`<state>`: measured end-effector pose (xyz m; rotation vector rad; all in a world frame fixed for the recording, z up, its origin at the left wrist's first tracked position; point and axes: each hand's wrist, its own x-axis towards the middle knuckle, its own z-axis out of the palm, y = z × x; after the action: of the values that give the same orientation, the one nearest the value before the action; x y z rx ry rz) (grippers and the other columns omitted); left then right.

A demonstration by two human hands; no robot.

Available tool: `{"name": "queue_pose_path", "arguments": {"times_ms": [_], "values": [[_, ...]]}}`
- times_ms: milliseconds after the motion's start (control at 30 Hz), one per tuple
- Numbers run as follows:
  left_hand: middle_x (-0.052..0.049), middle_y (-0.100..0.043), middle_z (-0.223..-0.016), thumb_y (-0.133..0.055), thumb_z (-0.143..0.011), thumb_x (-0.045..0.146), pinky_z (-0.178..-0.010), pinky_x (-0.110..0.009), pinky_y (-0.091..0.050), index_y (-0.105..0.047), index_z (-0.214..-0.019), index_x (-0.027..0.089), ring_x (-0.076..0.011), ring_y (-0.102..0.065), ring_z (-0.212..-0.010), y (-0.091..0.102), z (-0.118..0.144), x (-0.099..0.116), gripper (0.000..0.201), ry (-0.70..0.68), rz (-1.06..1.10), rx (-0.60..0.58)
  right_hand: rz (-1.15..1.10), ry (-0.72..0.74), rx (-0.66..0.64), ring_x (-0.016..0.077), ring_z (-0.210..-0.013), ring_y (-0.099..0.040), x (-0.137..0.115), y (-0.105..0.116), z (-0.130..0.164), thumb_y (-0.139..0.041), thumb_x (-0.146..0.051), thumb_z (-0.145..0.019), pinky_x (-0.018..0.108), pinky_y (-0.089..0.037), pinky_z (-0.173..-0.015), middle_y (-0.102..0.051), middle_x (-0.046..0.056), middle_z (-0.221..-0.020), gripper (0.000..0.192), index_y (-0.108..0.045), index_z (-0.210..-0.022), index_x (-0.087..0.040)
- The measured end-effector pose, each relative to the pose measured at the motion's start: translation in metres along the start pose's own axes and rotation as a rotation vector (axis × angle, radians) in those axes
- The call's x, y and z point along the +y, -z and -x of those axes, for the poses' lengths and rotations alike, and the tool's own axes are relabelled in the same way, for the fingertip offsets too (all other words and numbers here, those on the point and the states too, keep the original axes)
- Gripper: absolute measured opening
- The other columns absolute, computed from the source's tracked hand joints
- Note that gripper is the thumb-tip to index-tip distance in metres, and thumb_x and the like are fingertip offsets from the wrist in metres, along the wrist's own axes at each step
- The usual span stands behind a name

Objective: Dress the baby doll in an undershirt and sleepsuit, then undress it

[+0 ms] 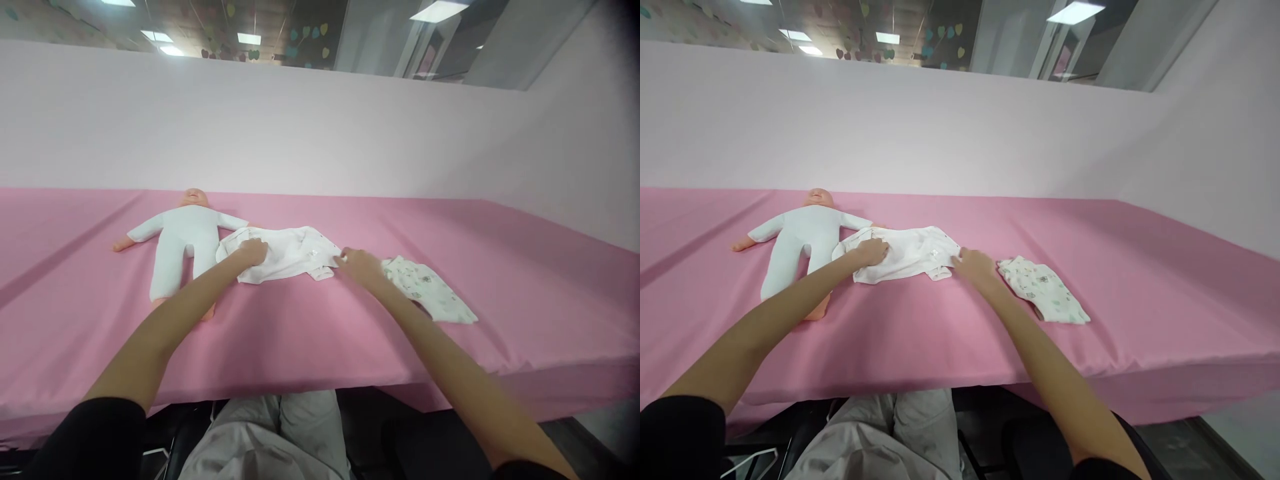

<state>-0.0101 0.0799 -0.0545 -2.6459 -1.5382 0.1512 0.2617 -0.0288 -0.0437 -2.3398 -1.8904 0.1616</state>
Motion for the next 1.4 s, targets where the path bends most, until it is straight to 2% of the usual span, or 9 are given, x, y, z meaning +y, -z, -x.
{"name": "queue_pose_path", "arguments": {"times_ms": [167,333,533,667,833,933,1067,1267,1400], "values": [[-0.016,-0.056,-0.128,-0.035,-0.091,0.039,-0.091,-0.049,-0.042,-0.049,-0.132,0.019,-0.0343,-0.050,-0.118,-0.017,-0.011,-0.011,0.048,-0.004,0.023,-0.027,-0.061,0.065,-0.001,0.0250,-0.088,-0.058,-0.036,-0.033,-0.001,-0.049,-0.030,-0.084,0.031,-0.039,-0.064,-0.065,0.009,-0.098,0.032,-0.052,-0.115,-0.022],[-0.014,-0.043,-0.142,-0.035,-0.091,0.045,-0.101,-0.057,-0.031,-0.048,-0.133,0.021,-0.0378,-0.035,-0.131,-0.019,-0.019,-0.017,0.050,0.020,0.052,0.032,-0.057,0.005,0.064,0.0212,-0.086,-0.059,-0.003,-0.039,-0.003,-0.044,-0.016,-0.083,0.027,-0.035,-0.061,-0.065,0.007,-0.096,0.027,-0.061,-0.103,-0.019],[-0.015,-0.057,-0.124,-0.030,-0.093,0.029,-0.094,-0.039,-0.043,-0.056,-0.123,0.017,-0.0261,-0.054,-0.114,-0.001,-0.010,-0.043,0.041,0.112,0.122,0.194,0.085,0.024,0.133,0.0252,-0.098,-0.056,0.017,-0.027,0.002,-0.046,-0.014,-0.083,0.030,-0.040,-0.076,-0.063,0.012,-0.104,0.034,-0.063,-0.112,-0.017],[-0.023,-0.060,-0.116,-0.040,-0.088,0.028,-0.086,-0.042,-0.046,-0.062,-0.113,0.008,-0.0334,-0.056,-0.109,0.010,0.002,-0.062,0.039,0.327,0.064,0.113,0.161,0.231,0.327,0.0311,-0.114,-0.047,-0.029,-0.034,0.013,-0.044,-0.011,-0.083,0.041,-0.037,-0.091,-0.054,0.017,-0.123,0.039,-0.059,-0.119,-0.013],[-0.022,-0.067,-0.105,-0.047,-0.087,0.038,-0.090,-0.045,-0.041,-0.062,-0.114,0.009,-0.0345,-0.061,-0.103,0.001,0.009,-0.059,0.043,0.292,-0.022,-0.015,-0.011,0.588,0.226,0.0280,-0.122,-0.042,-0.114,-0.056,0.021,-0.048,-0.028,-0.088,0.042,-0.031,-0.100,-0.046,0.014,-0.136,0.046,-0.048,-0.132,-0.016],[-0.023,-0.069,-0.099,-0.045,-0.088,0.039,-0.091,-0.046,-0.038,-0.055,-0.123,0.006,-0.0354,-0.062,-0.101,-0.005,0.012,-0.059,0.049,0.264,-0.079,-0.021,-0.027,0.620,0.147,0.0270,-0.109,-0.051,-0.144,-0.068,0.019,-0.045,-0.029,-0.090,0.039,-0.039,-0.089,-0.056,0.012,-0.123,0.044,-0.047,-0.133,-0.018],[-0.021,-0.070,-0.094,-0.053,-0.084,0.025,-0.092,-0.044,-0.036,-0.052,-0.126,0.004,-0.0334,-0.063,-0.096,-0.006,0.016,-0.062,0.047,0.202,-0.145,-0.019,-0.007,0.663,0.163,0.0240,-0.097,-0.055,-0.160,-0.079,0.019,-0.036,-0.016,-0.091,0.035,-0.040,-0.081,-0.064,0.009,-0.103,0.031,-0.064,-0.106,-0.016],[-0.016,-0.065,-0.112,-0.054,-0.081,0.016,-0.102,-0.043,-0.025,-0.062,-0.111,0.012,-0.0291,-0.053,-0.111,0.006,0.023,-0.068,0.032,0.151,-0.242,0.113,-0.476,0.753,0.132,0.0186,-0.094,-0.058,-0.156,-0.078,0.015,-0.050,-0.021,-0.086,0.031,-0.041,-0.085,-0.068,0.004,-0.099,0.020,-0.067,-0.095,-0.019],[-0.015,-0.049,-0.133,-0.052,-0.083,0.028,-0.106,-0.048,-0.017,-0.056,-0.122,0.018,-0.0313,-0.042,-0.122,0.017,0.039,-0.091,0.040,0.217,-0.253,0.269,-0.859,0.546,0.286,0.0177,-0.096,-0.060,-0.116,-0.061,-0.014,-0.049,-0.028,-0.084,0.031,-0.043,-0.088,-0.069,0.003,-0.100,0.021,-0.067,-0.090,-0.020]]}}
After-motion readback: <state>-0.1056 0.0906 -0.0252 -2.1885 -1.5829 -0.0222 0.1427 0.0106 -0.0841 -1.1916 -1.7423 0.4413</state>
